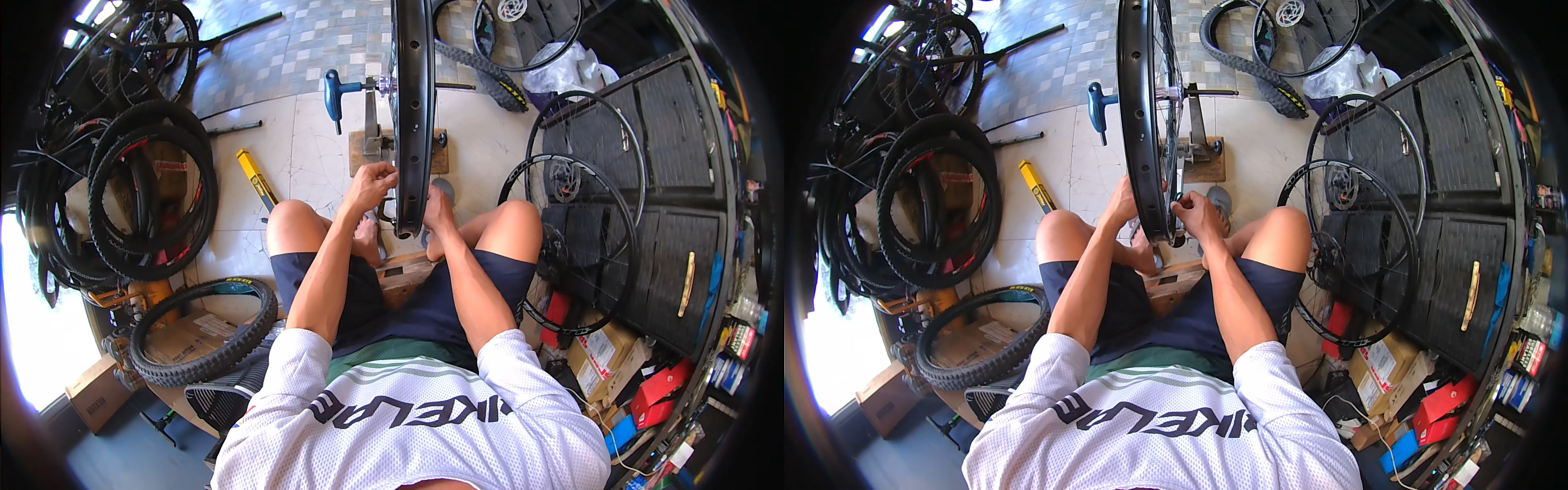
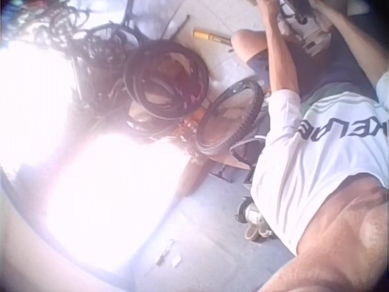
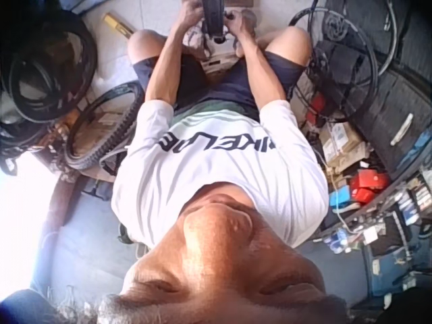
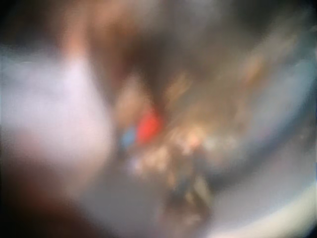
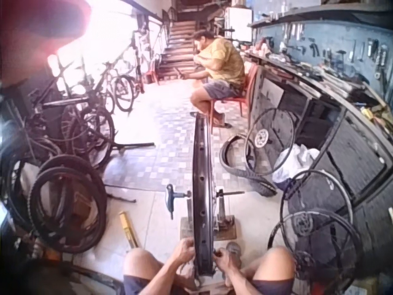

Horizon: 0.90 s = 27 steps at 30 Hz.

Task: The person sits on the floor and uses a spoke wrench to adjust the tension of spokes on a bicycle wheel mounted in a truing stand. They rotate the wheel periodically to check alignment and continue making small adjustments to the spokes.

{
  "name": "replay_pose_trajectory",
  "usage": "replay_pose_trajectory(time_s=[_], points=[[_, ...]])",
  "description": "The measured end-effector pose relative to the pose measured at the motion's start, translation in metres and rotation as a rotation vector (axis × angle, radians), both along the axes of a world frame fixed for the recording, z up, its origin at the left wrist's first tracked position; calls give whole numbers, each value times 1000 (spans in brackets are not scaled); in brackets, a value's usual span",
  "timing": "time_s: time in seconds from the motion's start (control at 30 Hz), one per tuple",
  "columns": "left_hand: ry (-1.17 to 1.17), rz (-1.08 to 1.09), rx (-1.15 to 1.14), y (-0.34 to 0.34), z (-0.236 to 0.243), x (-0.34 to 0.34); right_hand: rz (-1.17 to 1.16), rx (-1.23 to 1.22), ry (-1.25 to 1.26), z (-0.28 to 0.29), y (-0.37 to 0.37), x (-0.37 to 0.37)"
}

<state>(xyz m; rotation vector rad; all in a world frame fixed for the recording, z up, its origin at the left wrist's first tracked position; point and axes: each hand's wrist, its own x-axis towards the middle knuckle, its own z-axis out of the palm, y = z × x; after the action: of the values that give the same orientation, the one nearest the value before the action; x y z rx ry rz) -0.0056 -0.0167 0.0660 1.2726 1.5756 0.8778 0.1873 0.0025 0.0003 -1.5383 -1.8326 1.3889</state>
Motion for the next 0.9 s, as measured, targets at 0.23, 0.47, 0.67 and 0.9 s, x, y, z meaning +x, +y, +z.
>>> replay_pose_trajectory(time_s=[0.23, 0.47, 0.67, 0.9], points=[[-214, 35, -101, -1, -1, 0, 7, 118, 82, -11, 3, 2], [-141, -6, -32, -2, -6, -4, -37, 24, 31, 6, 3, -2], [-287, 113, -111, 4, -16, 8, 15, 122, -3, 19, 1, 4], [37, -201, 122, -1, -103, -10, 109, 139, 58, 29, -1, -3]])
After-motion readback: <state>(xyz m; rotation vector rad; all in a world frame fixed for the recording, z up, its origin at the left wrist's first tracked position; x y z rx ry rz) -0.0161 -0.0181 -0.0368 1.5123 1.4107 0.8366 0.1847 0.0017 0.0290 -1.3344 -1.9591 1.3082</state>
